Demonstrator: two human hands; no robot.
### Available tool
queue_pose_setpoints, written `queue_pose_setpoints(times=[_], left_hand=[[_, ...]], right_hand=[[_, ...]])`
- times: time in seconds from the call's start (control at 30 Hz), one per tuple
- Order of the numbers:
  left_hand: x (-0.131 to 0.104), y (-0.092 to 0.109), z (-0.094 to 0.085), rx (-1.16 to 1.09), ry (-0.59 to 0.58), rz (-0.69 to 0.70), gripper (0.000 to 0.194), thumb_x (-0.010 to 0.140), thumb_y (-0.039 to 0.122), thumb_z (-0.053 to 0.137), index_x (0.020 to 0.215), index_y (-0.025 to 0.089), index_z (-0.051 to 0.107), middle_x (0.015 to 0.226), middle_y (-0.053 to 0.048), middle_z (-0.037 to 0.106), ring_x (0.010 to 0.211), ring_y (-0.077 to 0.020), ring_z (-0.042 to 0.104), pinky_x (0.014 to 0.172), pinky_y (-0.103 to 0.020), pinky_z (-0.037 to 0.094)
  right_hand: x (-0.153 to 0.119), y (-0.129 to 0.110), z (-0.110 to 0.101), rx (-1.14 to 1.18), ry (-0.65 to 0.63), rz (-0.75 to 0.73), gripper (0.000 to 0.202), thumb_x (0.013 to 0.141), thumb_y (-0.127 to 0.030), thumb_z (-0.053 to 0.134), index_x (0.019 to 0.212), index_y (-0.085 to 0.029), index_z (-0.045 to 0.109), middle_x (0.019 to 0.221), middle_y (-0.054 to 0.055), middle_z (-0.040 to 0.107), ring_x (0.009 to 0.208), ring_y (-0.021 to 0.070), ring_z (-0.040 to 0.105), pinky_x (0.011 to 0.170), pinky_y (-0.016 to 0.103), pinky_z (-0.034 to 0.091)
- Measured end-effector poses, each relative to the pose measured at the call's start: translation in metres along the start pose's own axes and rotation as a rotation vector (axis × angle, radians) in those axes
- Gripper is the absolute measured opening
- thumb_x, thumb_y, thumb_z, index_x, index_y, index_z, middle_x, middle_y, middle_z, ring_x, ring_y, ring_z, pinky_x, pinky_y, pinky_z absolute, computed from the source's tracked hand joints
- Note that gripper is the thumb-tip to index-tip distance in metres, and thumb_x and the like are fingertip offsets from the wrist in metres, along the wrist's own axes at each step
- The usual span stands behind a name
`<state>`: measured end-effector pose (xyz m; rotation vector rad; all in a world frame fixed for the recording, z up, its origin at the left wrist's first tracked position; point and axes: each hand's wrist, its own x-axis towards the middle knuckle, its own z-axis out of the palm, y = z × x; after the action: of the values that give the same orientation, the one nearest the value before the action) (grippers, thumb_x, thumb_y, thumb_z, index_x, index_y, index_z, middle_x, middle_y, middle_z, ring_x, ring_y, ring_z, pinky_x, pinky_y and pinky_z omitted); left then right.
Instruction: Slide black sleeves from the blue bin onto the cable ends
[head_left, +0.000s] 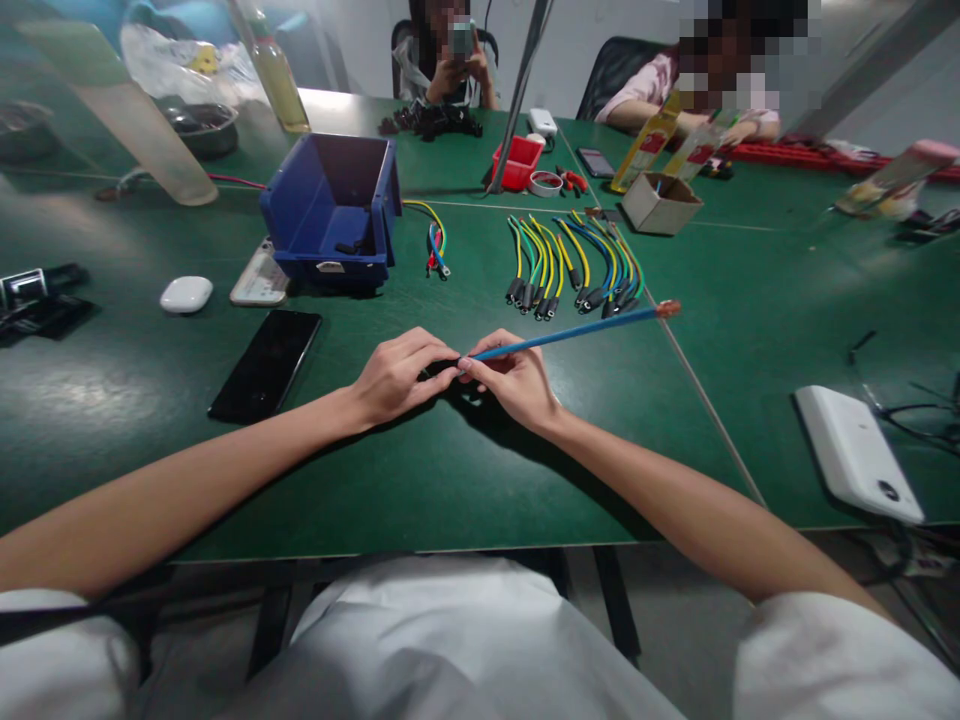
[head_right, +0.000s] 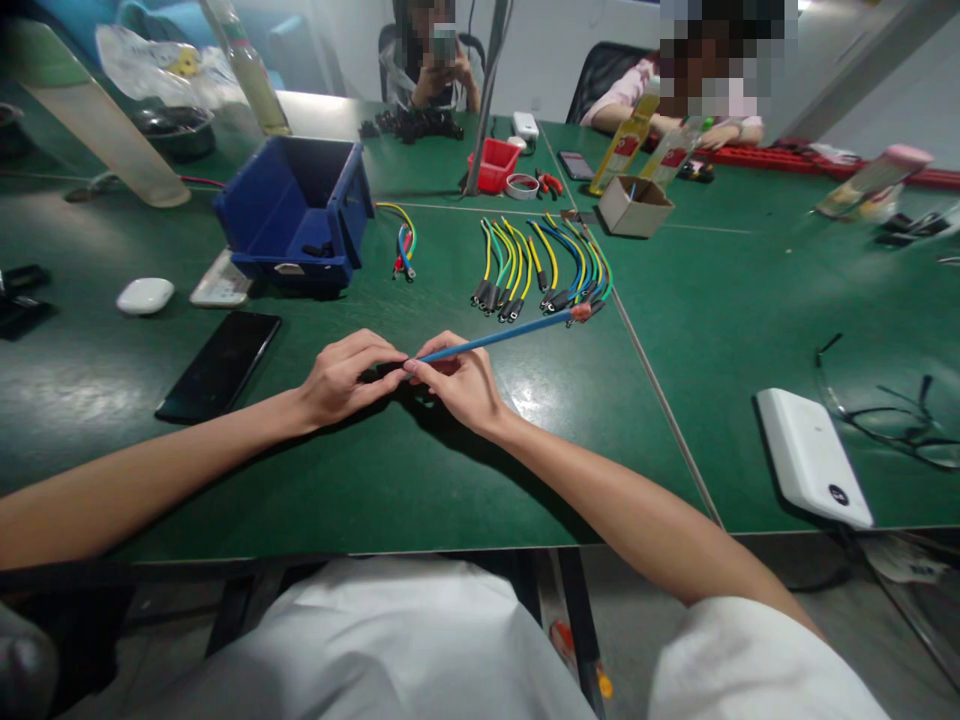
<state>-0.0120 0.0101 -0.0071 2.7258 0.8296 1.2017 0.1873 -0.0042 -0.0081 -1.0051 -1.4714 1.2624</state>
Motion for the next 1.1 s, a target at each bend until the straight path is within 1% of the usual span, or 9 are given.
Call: queue_pose_setpoints(times=[0.23,0.5,0.6,0.73,0.93,1.1], left_hand=[[-0.0005,-0.0026,0.0005,0.01,0.001,-0.024,0.022,0.084,0.023,0.063,0.104,0.014,0.064,0.091,-0.008,0.068,0.083,-0.0173,0.064,0.072,-0.028,0.053],[0.0015,-0.0004,-0.0012,-0.019,0.054,-0.166,0.018,0.083,0.026,0.065,0.096,0.014,0.064,0.088,-0.007,0.069,0.08,-0.0165,0.064,0.073,-0.029,0.052],[0.0031,0.0001,-0.0027,-0.026,0.048,-0.19,0.017,0.083,0.027,0.064,0.094,0.013,0.065,0.084,-0.006,0.069,0.076,-0.0152,0.062,0.069,-0.027,0.05],[0.0036,-0.0007,-0.0038,-0.042,0.059,-0.187,0.016,0.084,0.026,0.064,0.093,0.013,0.066,0.08,-0.005,0.068,0.07,-0.0134,0.061,0.065,-0.025,0.047],[0.0031,-0.0015,-0.0035,-0.066,0.079,-0.169,0.015,0.084,0.025,0.064,0.093,0.013,0.068,0.081,-0.005,0.069,0.069,-0.0127,0.061,0.066,-0.025,0.048],[0.0026,-0.0026,-0.0035,-0.073,0.077,-0.186,0.015,0.085,0.026,0.064,0.092,0.014,0.069,0.08,-0.005,0.07,0.069,-0.0128,0.062,0.066,-0.025,0.049]], right_hand=[[0.0022,-0.0023,0.0,0.069,0.085,0.011,0.037,0.07,-0.049,0.078,0.078,-0.019,0.057,0.063,-0.001,0.066,0.056,0.0149,0.066,0.045,0.021,0.048],[0.0073,-0.0049,-0.003,0.151,0.172,0.037,0.037,0.067,-0.046,0.081,0.076,-0.02,0.056,0.058,-0.003,0.064,0.054,0.0148,0.065,0.042,0.021,0.046],[0.0078,-0.0044,-0.0033,0.187,0.167,0.038,0.035,0.068,-0.042,0.081,0.076,-0.019,0.056,0.057,-0.003,0.064,0.054,0.014,0.065,0.042,0.019,0.045],[0.0078,-0.0028,-0.0036,0.212,0.148,0.03,0.032,0.07,-0.039,0.081,0.077,-0.019,0.057,0.058,-0.003,0.064,0.054,0.0138,0.066,0.043,0.019,0.045],[0.0086,-0.0001,-0.0046,0.169,0.146,0.053,0.034,0.069,-0.043,0.08,0.078,-0.019,0.058,0.059,-0.003,0.064,0.056,0.015,0.067,0.044,0.02,0.046],[0.0091,0.0036,-0.0059,0.179,0.129,0.048,0.033,0.069,-0.04,0.081,0.08,-0.019,0.059,0.061,-0.003,0.065,0.057,0.0153,0.068,0.045,0.02,0.047]])
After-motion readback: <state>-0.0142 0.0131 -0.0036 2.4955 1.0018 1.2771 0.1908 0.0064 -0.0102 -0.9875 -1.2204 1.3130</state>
